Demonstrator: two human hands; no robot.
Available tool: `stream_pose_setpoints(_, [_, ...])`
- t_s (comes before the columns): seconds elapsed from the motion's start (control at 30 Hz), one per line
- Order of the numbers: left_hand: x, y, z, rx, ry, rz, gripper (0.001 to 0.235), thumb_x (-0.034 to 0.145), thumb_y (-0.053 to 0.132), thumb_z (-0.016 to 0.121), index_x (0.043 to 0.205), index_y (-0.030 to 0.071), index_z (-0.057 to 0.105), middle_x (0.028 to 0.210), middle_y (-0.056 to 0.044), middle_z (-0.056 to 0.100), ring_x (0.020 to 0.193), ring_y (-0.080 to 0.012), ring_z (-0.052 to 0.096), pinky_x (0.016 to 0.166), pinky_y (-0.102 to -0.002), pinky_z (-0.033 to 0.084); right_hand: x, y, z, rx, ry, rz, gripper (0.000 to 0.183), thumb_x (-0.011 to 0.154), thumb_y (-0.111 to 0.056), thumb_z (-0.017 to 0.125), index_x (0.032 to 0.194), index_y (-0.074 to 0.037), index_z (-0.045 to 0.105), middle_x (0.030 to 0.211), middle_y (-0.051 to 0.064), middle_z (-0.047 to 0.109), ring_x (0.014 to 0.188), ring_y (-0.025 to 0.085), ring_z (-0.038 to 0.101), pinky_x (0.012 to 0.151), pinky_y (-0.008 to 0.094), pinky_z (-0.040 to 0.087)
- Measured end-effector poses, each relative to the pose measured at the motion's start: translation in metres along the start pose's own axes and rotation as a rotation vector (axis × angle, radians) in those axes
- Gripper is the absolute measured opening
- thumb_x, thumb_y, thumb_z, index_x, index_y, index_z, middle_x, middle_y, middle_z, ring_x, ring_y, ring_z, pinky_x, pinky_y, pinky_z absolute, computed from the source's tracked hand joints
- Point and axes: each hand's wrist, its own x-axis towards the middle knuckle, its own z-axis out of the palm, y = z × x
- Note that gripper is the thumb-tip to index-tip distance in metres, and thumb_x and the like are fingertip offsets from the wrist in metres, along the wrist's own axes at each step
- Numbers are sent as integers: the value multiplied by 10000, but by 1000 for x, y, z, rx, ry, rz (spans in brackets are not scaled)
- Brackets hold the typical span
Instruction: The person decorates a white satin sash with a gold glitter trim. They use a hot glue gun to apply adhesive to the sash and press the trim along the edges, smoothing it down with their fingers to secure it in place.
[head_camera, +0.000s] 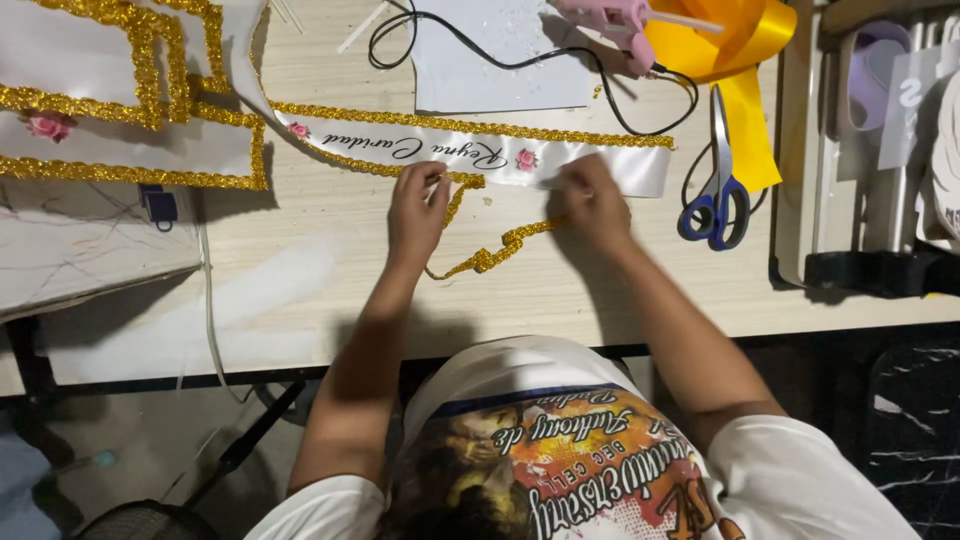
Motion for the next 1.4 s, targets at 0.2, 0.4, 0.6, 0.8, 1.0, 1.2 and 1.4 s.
stream_pose_setpoints(0.2, [-38, 0, -10, 359, 3, 182, 371, 940, 209, 760, 1241, 29, 640, 1176, -153, 601, 1079, -296, 620, 939, -415, 523, -3, -82, 38, 315, -156, 242, 171, 988, 51, 522, 1021, -14, 676, 1093, 107, 556, 863, 165, 657, 761, 314, 580])
stream_pose_setpoints(0.4, [-73, -7, -4, 406, -65, 182, 444, 916, 65, 704, 1339, 31, 570, 1174, -187, 584, 1083, -370, 596, 934, -447, 519, -12, -75, 37, 340, -243, 227, 200, 965, 49, 509, 1042, -3, 686, 1058, 83, 558, 849, 147, 630, 759, 298, 560])
stream_pose_setpoints(0.6, [-70, 13, 4, 125, -132, 93, 354, 951, 51, 671, 1287, 34, 562, 1191, -156, 612, 1032, -310, 667, 878, -401, 571, -34, -56, 38, 431, -297, 223, 266, 946, 71, 503, 1063, -5, 730, 1107, 85, 576, 893, 130, 551, 768, 281, 489])
stream_pose_setpoints(0.8, [-65, 65, 19, 6, -304, 29, 290, 972, 166, 686, 1216, 27, 612, 1189, -142, 637, 964, -237, 700, 827, -357, 583, -48, -38, 54, 925, -372, 701, 350, 1015, -83, 407, 1138, -48, 732, 806, 127, 670, 620, 142, 548, 549, 261, 451])
stream_pose_setpoints(1.0, [-47, 48, 31, 104, -373, 180, 169, 1025, 233, 675, 1055, 74, 723, 1201, -87, 675, 1064, -248, 674, 909, -362, 584, -29, -37, 61, 1205, -119, 884, 173, 1068, -208, 651, 1026, -49, 595, 830, 42, 625, 638, 102, 589, 557, 257, 482])
stream_pose_setpoints(1.2, [-20, -3, 29, 422, -100, 506, 231, 973, 84, 667, 1202, 54, 686, 1258, -133, 638, 1206, -314, 607, 1039, -441, 510, -25, -19, 59, 733, -231, 824, 142, 1004, -164, 646, 1071, -40, 627, 834, 21, 644, 650, 86, 570, 587, 263, 492])
stream_pose_setpoints(1.4, [-16, -20, 38, 507, 11, 676, 356, 911, 23, 687, 1266, 42, 679, 1294, -117, 626, 1248, -309, 598, 1065, -459, 488, -25, -31, 9, 177, -186, 457, 175, 1055, -181, 567, 1146, -38, 612, 870, 72, 685, 752, 126, 614, 697, 314, 525])
